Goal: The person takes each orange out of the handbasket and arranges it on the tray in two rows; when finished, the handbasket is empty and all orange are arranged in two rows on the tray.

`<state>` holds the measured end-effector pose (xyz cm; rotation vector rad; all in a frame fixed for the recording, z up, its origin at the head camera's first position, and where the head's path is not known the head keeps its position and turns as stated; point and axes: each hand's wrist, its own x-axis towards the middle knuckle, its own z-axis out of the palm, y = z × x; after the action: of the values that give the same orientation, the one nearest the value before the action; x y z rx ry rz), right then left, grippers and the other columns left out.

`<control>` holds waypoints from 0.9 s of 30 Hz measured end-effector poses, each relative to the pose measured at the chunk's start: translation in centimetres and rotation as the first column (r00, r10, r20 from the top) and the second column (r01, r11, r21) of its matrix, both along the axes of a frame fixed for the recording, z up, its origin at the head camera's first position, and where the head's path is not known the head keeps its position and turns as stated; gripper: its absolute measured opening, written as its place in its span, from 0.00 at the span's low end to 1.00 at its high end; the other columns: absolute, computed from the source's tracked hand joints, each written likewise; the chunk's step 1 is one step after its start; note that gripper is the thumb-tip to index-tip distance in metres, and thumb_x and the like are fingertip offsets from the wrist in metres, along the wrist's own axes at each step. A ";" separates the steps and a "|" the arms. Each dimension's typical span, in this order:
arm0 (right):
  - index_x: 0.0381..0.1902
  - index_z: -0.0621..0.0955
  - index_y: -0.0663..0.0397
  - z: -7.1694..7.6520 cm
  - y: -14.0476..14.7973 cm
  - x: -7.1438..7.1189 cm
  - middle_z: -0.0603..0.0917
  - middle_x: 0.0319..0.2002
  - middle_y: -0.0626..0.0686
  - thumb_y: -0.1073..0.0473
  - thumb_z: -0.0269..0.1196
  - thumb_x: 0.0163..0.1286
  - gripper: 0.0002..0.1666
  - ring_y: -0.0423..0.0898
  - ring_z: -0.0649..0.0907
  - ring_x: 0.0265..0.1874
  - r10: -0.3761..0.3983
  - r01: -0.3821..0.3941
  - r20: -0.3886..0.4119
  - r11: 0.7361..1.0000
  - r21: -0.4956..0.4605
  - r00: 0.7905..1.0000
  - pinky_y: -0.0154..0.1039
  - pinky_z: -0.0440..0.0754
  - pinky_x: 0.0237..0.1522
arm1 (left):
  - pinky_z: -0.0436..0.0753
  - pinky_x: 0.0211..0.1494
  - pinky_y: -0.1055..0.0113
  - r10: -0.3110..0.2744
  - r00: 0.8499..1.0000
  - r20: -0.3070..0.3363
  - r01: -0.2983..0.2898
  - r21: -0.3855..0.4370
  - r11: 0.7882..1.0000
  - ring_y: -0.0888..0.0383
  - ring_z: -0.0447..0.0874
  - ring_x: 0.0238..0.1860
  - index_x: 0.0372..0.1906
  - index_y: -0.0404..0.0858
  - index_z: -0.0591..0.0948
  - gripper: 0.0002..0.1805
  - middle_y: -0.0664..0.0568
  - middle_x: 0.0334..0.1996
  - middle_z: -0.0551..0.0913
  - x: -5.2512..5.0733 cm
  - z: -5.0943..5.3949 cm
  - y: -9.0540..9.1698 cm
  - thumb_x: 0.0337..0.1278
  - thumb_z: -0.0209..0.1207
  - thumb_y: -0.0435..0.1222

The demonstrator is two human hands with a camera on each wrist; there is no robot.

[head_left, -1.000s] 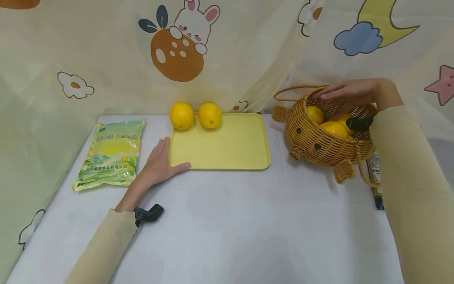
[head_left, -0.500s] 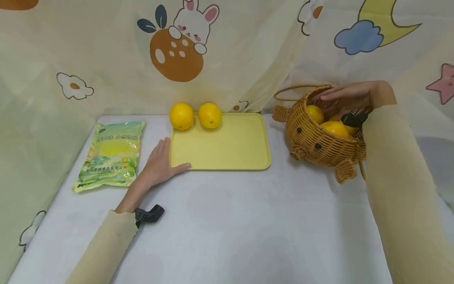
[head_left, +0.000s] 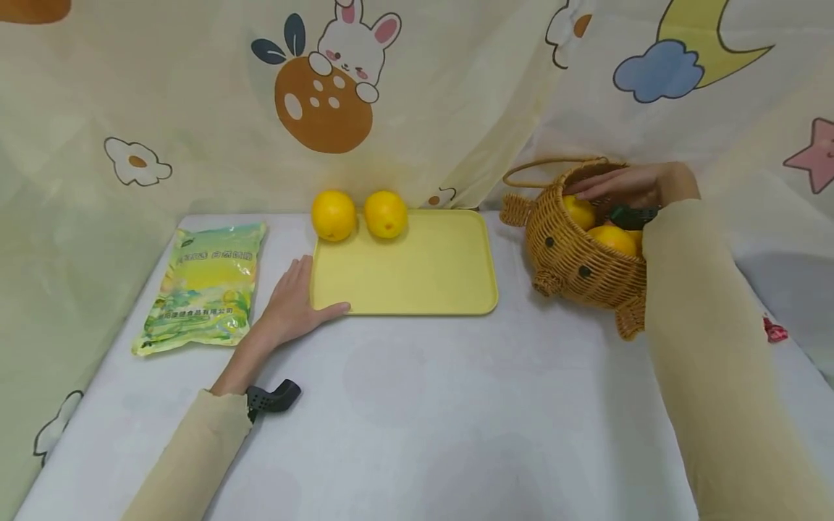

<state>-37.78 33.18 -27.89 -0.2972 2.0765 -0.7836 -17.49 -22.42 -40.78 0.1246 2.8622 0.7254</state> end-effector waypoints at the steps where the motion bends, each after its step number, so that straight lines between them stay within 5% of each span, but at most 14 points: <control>1: 0.77 0.53 0.42 -0.1 -0.2 -0.1 0.54 0.76 0.42 0.47 0.48 0.78 0.35 0.46 0.61 0.73 0.008 -0.008 -0.002 1.000 0.017 1.000 0.44 0.68 0.70 | 0.41 0.79 0.41 -0.001 1.000 -0.002 0.001 0.003 1.000 0.38 0.32 0.78 0.76 0.31 0.33 0.68 0.35 0.78 0.34 0.0 0.0 0.0 0.50 0.58 0.68; 5: 0.78 0.44 0.49 -0.1 -0.9 -0.4 0.35 0.79 0.59 0.45 0.51 0.76 0.44 0.65 0.40 0.76 0.030 -0.030 0.002 0.996 0.079 1.000 0.67 0.45 0.74 | 0.40 0.79 0.41 0.005 1.000 -0.005 -0.004 0.005 1.000 0.38 0.32 0.78 0.76 0.32 0.33 0.68 0.35 0.78 0.34 0.1 0.0 -0.1 0.50 0.58 0.68; 7: 0.78 0.40 0.50 -0.1 -1.2 -0.5 0.32 0.78 0.61 0.44 0.52 0.75 0.47 0.67 0.38 0.76 0.041 -0.041 0.008 0.994 0.105 0.999 0.70 0.42 0.72 | 0.40 0.79 0.41 0.006 1.000 -0.003 -0.006 0.014 1.000 0.38 0.31 0.78 0.76 0.32 0.33 0.67 0.35 0.78 0.33 0.1 0.1 -0.1 0.51 0.58 0.67; 16: 0.78 0.35 0.50 0.2 -1.6 -0.6 0.35 0.78 0.62 0.42 0.52 0.74 0.51 0.65 0.48 0.75 0.030 -0.028 -0.018 0.992 0.124 0.999 0.66 0.52 0.73 | 0.40 0.79 0.41 0.004 1.000 -0.005 -0.004 0.000 1.000 0.38 0.31 0.78 0.76 0.32 0.32 0.67 0.35 0.78 0.33 0.0 0.4 0.0 0.51 0.57 0.68; 27: 0.78 0.33 0.49 -0.8 -1.9 -0.6 0.30 0.77 0.63 0.42 0.54 0.73 0.54 0.69 0.38 0.75 0.030 -0.032 0.011 0.988 0.154 0.999 0.70 0.44 0.72 | 0.40 0.79 0.41 0.008 1.000 0.021 -0.008 -0.001 1.000 0.39 0.31 0.79 0.76 0.32 0.32 0.69 0.36 0.78 0.33 0.1 -0.1 -0.1 0.49 0.57 0.69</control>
<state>-38.39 31.30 -28.69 -0.2398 2.1060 -0.6007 -17.43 -22.49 -40.84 0.1049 2.8448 0.7229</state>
